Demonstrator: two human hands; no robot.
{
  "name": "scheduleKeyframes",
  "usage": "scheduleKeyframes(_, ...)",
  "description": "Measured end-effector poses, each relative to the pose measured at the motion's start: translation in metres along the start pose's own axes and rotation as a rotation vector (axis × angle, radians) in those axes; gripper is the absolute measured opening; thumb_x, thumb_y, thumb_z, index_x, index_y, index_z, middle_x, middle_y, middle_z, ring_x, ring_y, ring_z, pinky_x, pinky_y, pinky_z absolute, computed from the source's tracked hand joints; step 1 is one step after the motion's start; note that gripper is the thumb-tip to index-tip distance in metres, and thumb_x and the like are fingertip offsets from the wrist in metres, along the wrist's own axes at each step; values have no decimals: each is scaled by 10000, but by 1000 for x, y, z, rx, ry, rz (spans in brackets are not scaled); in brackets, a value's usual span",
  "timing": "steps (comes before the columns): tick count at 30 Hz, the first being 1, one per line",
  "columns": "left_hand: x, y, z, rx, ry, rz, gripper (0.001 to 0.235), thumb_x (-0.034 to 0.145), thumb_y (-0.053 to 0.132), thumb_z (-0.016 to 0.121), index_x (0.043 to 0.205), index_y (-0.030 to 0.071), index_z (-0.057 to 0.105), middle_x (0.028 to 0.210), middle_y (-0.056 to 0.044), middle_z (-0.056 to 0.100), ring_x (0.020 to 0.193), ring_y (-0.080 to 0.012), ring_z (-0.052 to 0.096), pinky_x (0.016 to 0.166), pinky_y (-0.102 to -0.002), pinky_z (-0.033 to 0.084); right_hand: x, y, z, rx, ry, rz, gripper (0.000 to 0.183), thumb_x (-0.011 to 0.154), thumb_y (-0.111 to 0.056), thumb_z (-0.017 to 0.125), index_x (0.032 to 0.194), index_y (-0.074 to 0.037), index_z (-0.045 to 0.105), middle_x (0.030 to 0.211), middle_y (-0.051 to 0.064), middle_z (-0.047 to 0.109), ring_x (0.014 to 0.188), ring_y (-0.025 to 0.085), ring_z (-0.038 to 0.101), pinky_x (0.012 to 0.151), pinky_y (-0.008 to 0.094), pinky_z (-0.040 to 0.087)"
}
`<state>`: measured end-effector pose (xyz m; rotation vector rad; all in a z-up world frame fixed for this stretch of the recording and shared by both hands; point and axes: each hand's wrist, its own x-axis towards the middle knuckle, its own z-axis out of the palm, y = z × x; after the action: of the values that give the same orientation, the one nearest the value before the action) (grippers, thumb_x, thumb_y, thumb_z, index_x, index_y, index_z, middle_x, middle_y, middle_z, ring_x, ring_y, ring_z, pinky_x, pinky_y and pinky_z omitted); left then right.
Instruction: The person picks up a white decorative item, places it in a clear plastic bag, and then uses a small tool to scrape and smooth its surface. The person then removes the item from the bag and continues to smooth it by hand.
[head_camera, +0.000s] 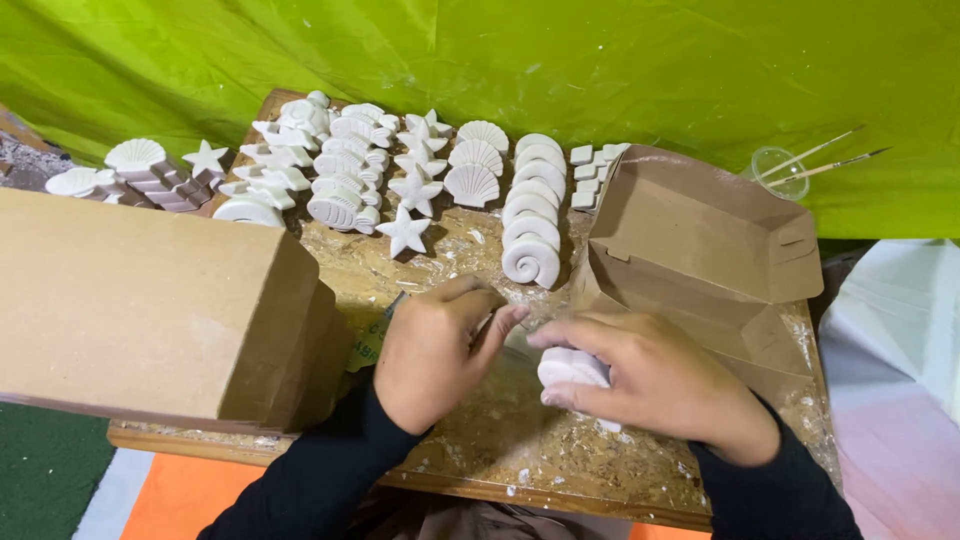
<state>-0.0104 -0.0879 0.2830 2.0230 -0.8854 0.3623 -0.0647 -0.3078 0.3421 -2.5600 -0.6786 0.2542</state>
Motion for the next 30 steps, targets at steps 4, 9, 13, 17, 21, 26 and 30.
scheduleKeyframes(4,1,-2,3,-48,-39,-85,138,913,97,752,787,46,728,753,-76,728,515,-164,617,468,-327,501,-12,0,-5,16,1,64,368,897,-361,689,1235,-240,612,950,-59,756,664,75,722,528,212,602)
scheduleKeyframes(9,1,1,6,-186,-169,-179,99,867,-2,702,918,58,761,922,-88,788,572,-126,755,543,-261,663,-14,-17,-9,591,501,344,362,740,-38,838,1070,-22,690,965,100,780,822,149,754,707,237,623)
scheduleKeyframes(13,2,10,12,-160,-221,-159,126,840,4,695,942,32,766,993,-109,778,541,-123,731,546,-269,657,-13,-17,2,638,589,194,490,767,56,769,1216,37,574,1151,185,720,991,196,735,881,270,631)
scheduleKeyframes(17,3,12,15,-149,-280,-145,78,835,13,706,906,-9,728,922,-89,735,493,-155,616,503,-322,584,-7,-22,12,214,632,71,465,810,-41,787,1206,27,553,1141,184,693,918,213,760,751,242,663)
scheduleKeyframes(21,6,16,5,-183,-353,-238,75,867,-3,630,911,10,690,936,-90,734,486,-137,530,541,-303,608,-2,-17,11,-94,543,-127,314,856,-100,793,1101,-3,623,1081,131,719,865,177,710,789,260,620)
scheduleKeyframes(26,9,15,2,-198,-337,-225,327,843,20,676,1168,-9,706,1084,-154,771,608,-179,710,695,-351,662,-2,-16,13,-266,458,-141,253,886,-189,765,1092,-76,671,1076,80,754,897,174,724,903,372,545)
scheduleKeyframes(30,10,14,2,-197,-336,-195,282,804,40,676,1081,5,717,1046,-120,760,534,-206,645,637,-378,602,-2,-18,12,-334,422,-165,310,871,-202,775,1144,-76,698,1117,78,743,962,203,699,1052,510,432)
